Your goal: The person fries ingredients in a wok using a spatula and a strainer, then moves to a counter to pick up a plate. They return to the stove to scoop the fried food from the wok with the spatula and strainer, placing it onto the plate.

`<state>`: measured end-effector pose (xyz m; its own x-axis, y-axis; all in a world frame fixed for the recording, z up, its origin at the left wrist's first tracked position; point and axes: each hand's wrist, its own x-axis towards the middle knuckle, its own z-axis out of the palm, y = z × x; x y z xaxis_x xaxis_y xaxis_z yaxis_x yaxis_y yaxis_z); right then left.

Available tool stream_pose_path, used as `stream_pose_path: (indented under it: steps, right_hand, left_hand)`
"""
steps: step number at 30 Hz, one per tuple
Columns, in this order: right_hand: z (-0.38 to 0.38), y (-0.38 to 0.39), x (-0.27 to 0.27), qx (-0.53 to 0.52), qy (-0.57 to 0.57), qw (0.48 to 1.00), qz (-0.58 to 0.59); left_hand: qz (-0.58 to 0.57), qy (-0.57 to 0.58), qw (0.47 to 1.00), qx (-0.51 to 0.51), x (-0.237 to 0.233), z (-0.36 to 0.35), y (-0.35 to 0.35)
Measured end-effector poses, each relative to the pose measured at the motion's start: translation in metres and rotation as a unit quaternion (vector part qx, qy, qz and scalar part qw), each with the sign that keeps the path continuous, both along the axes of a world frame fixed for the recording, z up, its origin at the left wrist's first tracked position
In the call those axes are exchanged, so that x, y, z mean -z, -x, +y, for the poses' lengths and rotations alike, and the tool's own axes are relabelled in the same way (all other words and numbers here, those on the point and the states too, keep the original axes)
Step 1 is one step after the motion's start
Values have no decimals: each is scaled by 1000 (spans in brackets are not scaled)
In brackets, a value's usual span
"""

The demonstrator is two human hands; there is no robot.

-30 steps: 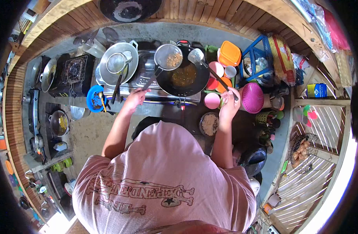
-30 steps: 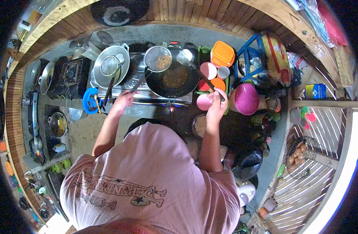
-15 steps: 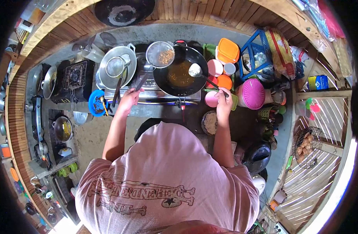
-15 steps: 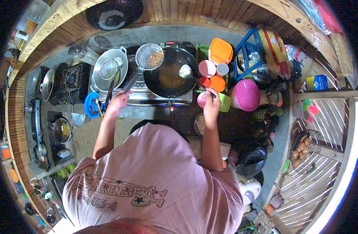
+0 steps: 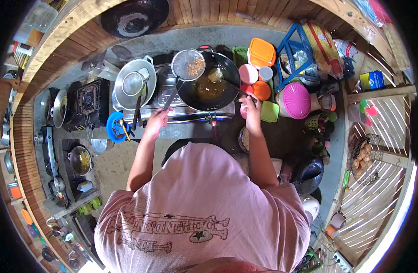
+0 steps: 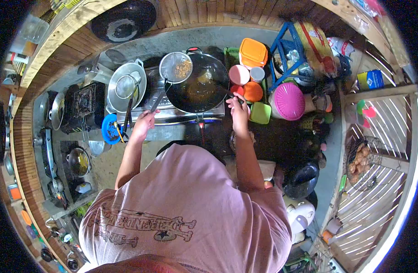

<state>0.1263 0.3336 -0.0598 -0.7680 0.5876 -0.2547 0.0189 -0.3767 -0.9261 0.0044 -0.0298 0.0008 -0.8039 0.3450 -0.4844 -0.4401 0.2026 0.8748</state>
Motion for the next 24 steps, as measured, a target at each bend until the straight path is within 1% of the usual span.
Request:
stream_pose_path:
  steps: [3, 4, 5, 7, 8, 9, 11, 13, 15, 16, 17, 18, 19, 20, 21, 23, 24]
  right_hand:
    - [2, 0, 15, 18, 17, 1000, -8]
    - [3, -1, 22, 14, 36, 999, 19]
    - [3, -3, 29, 22, 40, 999, 14]
    - [6, -8, 39, 5, -1, 1000, 9]
    - [11, -10, 44, -4, 19, 1000, 14]
    - [14, -17, 49, -15, 7, 1000, 26]
    - [13, -33, 20, -4, -15, 1000, -7]
    - [19, -51, 26, 9, -21, 1000, -1]
    - [28, -71, 37, 41, -70, 995, -65]
    - [33, -81, 50, 49, -159, 986, -22]
    - [41, -98, 82, 55, -159, 985, -29]
    - [51, -116, 122, 53, -223, 966, -121]
    - [54, -121, 117, 50, -286, 934, -209]
    - [55, -132, 111, 10, -305, 906, -293]
    - [52, -140, 115, 12, -306, 905, -296]
    - [46, -157, 141, -55, -405, 840, -356]
    - [41, -163, 154, -53, -405, 840, -358]
  left_hand:
    - [11, 3, 1000, -1, 10, 0, 0]
    - [7, 8, 1000, 7, 13, 0, 0]
    - [9, -1, 1000, 1, 16, -1, 0]
    - [5, -9, 1000, 1, 19, 1, 1]
    - [21, 8, 1000, 2, 21, 2, 0]
    - [35, 23, 999, 2, 24, 4, -2]
    - [28, 15, 999, -4, 33, 3, -2]
    - [21, 14, 1000, -3, 35, 4, -2]
    - [36, 19, 999, -10, 37, 6, -2]
    - [31, 15, 999, -14, 34, 8, -3]
    - [24, 12, 999, -18, 32, 9, -5]
    - [23, 11, 1000, -13, 33, 9, -4]
    - [19, 8, 1000, -8, 34, 10, -5]
    - [25, 13, 1000, -10, 33, 11, -5]
    - [30, 18, 999, -13, 34, 13, -6]
    - [23, 17, 1000, -13, 36, 14, -7]
    - [28, 23, 999, -12, 35, 15, -7]
